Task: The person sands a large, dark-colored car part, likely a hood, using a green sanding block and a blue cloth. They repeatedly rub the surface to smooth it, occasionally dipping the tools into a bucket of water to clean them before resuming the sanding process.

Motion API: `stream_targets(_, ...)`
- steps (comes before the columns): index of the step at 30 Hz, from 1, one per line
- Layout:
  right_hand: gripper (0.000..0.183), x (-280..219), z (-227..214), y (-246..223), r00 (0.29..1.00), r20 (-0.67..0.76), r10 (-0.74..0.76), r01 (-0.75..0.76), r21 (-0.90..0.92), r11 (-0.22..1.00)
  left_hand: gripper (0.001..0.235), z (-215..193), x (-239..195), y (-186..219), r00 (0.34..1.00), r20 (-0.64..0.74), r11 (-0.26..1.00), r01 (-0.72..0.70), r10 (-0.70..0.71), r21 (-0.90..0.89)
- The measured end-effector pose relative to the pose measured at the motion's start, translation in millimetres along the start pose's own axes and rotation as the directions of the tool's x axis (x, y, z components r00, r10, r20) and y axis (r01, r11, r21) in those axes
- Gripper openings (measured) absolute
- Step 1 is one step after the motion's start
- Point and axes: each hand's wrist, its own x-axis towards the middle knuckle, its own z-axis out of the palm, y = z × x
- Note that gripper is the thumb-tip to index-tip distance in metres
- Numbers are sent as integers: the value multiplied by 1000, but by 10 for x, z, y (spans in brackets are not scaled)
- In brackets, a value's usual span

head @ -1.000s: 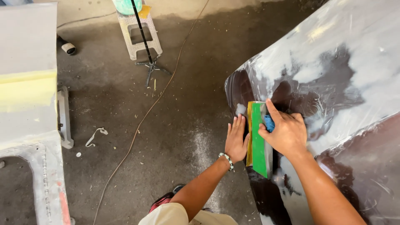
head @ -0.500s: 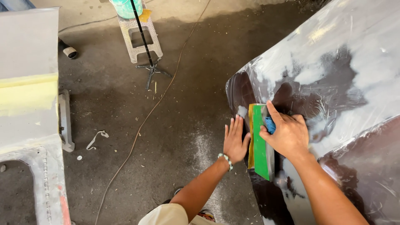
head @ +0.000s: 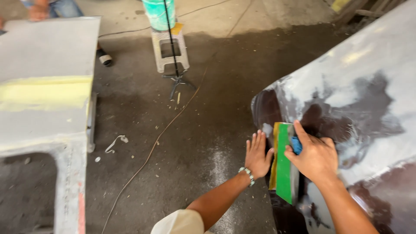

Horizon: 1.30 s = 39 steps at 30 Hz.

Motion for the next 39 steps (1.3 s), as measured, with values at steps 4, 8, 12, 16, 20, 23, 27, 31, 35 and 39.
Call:
stream_targets(4, 80, -21, 86, 47, 999, 50, -12, 14, -43, 999, 71, 14, 339, 47, 992, -91, 995, 89, -92, -42)
stream_targets(8, 85, -38, 176, 132, 997, 79, 16, -8, -96, 995, 71, 91, 67, 36, 996, -82, 999, -22, 24, 24)
stream_targets(12, 88, -4, 225, 148, 989, 137, 61, -39, -156, 987, 70, -6, -41, 127, 993, -45, 994, -108, 108, 12)
stream_targets(16, 89, -19, 188, 127, 982, 169, 79, -49, -176, 983, 67, 82, 281, 81, 994, -87, 998, -63, 62, -8)
stream_targets(20, 88, -52, 143, 81, 986, 140, 88, -68, -138, 988, 63, 49, 172, 119, 998, -57, 976, 25, -38, -217)
stream_targets(23, 88, -14, 129, 110, 987, 143, 76, -57, -136, 989, 69, -201, -58, 493, 998, -35, 893, 39, -61, -449)
stream_targets(27, 83, -22, 117, 91, 990, 139, 19, 0, -135, 991, 88, -147, -191, 665, 997, -76, 868, -52, 17, -494)
stream_targets(31, 75, -72, 193, 160, 991, 130, -12, 31, -145, 989, 96, -128, -90, 621, 998, -50, 868, -46, 25, -495)
stream_targets(35, 65, -62, 256, 181, 998, 26, -65, 67, -79, 995, 95, -96, -82, 515, 993, -89, 869, -107, 73, -484)
stream_targets(39, 49, -77, 131, 127, 997, -75, -6, 13, 97, 995, 95, -209, -178, 537, 987, -119, 900, -149, 109, -410)
